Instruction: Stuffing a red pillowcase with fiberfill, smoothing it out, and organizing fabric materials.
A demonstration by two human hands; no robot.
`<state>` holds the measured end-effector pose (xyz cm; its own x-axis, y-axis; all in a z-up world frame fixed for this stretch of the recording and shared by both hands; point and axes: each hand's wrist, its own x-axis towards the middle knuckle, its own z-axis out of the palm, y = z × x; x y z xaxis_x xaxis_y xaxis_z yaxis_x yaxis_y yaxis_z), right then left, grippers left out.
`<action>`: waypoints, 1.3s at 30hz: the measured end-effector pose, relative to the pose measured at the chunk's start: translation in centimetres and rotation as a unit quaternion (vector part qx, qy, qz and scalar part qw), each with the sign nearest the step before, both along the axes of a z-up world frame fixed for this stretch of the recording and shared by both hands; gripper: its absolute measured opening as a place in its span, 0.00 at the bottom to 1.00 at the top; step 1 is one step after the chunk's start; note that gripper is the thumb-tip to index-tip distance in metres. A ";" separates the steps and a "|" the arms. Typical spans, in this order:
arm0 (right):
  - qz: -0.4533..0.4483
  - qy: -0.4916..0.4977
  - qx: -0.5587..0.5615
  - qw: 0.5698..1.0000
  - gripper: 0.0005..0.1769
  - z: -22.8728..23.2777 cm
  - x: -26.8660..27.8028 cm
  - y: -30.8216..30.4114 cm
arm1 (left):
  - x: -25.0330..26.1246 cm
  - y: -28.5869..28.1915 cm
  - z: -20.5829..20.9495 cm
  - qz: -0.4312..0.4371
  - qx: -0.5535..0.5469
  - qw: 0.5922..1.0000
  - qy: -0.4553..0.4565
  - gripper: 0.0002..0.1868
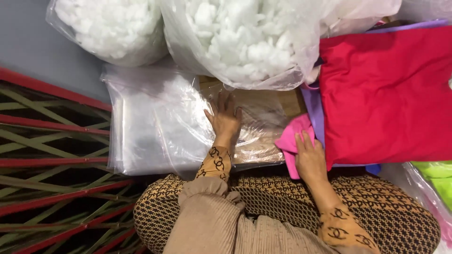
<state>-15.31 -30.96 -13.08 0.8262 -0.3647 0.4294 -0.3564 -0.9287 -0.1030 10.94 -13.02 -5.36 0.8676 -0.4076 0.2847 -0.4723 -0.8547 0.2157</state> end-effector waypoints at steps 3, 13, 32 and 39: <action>0.016 -0.024 0.083 0.996 0.32 0.3 -1.6 -0.4 | 5.2 -3.3 -8.4 0.040 0.096 0.994 -0.044 0.26; 0.059 0.051 0.058 0.995 0.34 2.5 3.4 4.0 | 1.0 -11.7 10.3 -0.065 0.019 0.997 0.026 0.16; 0.081 -0.077 0.201 0.973 0.34 16.4 5.0 0.0 | -1.8 -2.0 3.9 -0.087 -0.217 0.971 -0.051 0.12; -0.004 0.022 -0.026 0.999 0.32 21.0 13.6 -6.7 | 1.6 -0.5 15.7 -0.054 -0.085 0.930 -0.353 0.34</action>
